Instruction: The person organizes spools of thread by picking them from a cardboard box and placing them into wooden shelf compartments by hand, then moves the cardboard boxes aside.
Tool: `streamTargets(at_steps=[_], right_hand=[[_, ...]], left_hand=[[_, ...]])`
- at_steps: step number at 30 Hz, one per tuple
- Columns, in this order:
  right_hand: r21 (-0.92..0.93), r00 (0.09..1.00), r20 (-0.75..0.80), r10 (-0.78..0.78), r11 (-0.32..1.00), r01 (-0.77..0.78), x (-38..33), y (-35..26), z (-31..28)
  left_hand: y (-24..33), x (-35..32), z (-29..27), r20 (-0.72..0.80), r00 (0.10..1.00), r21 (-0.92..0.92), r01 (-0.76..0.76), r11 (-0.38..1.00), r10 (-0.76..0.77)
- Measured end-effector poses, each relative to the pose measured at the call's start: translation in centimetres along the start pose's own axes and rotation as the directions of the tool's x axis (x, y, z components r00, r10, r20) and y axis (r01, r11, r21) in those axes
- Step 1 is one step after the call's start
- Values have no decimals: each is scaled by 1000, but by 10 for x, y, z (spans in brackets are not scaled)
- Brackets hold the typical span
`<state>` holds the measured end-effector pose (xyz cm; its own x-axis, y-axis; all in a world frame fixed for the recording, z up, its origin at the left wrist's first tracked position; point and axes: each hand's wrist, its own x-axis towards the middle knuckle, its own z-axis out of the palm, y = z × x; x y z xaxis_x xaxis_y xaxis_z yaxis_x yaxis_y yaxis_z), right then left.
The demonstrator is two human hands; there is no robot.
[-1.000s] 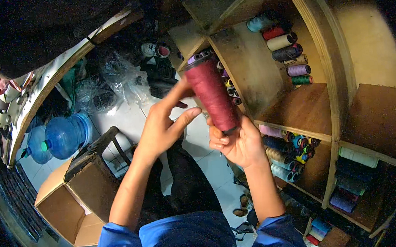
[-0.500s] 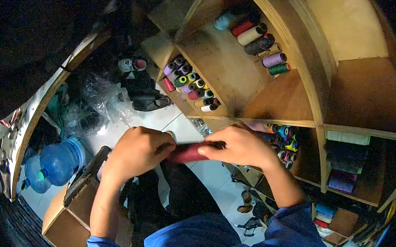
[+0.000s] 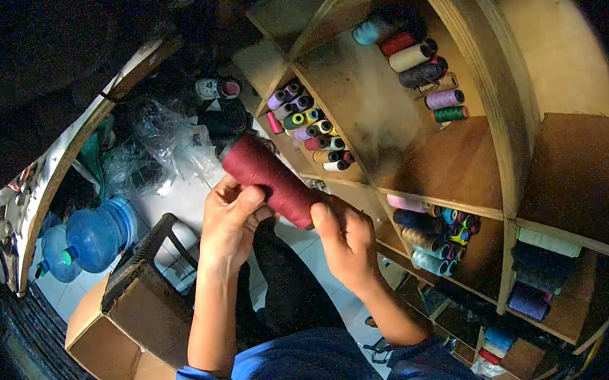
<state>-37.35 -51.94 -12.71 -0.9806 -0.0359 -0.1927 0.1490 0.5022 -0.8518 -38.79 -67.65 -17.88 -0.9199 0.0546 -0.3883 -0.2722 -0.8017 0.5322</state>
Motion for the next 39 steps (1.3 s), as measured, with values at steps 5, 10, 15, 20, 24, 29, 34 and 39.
streamTargets(at_steps=[5,10,15,20,24,29,34,39], right_hand=[[536,936,237,260,768,-350,3,1,5],[839,820,299,489,274,-470,21,4,-11],[-729,951,-273,-147,677,-105,70,27,-94],[-803,905,-424,-40,478,-355,148,64,-162],[-789,814,-566,-131,374,-488,218,109,-162],[-758,806,-592,-8,346,-554,277,137,-213],[-828,855,-507,-112,337,-447,296,155,-252],[-881,905,-389,-174,357,-310,295,147,-240]], left_hand=[[5,9,-6,175,981,122,-108,987,86],[-9,19,-15,86,996,284,4,959,-29],[-25,13,-37,0,1000,454,-18,891,21],[-28,1,-46,-110,994,408,51,912,-6],[-16,-16,-63,-198,980,427,68,902,20],[-18,-28,-102,-317,946,437,90,895,60],[-25,-27,-110,-396,917,417,130,899,51],[-28,-20,-101,-401,914,403,118,908,59]])
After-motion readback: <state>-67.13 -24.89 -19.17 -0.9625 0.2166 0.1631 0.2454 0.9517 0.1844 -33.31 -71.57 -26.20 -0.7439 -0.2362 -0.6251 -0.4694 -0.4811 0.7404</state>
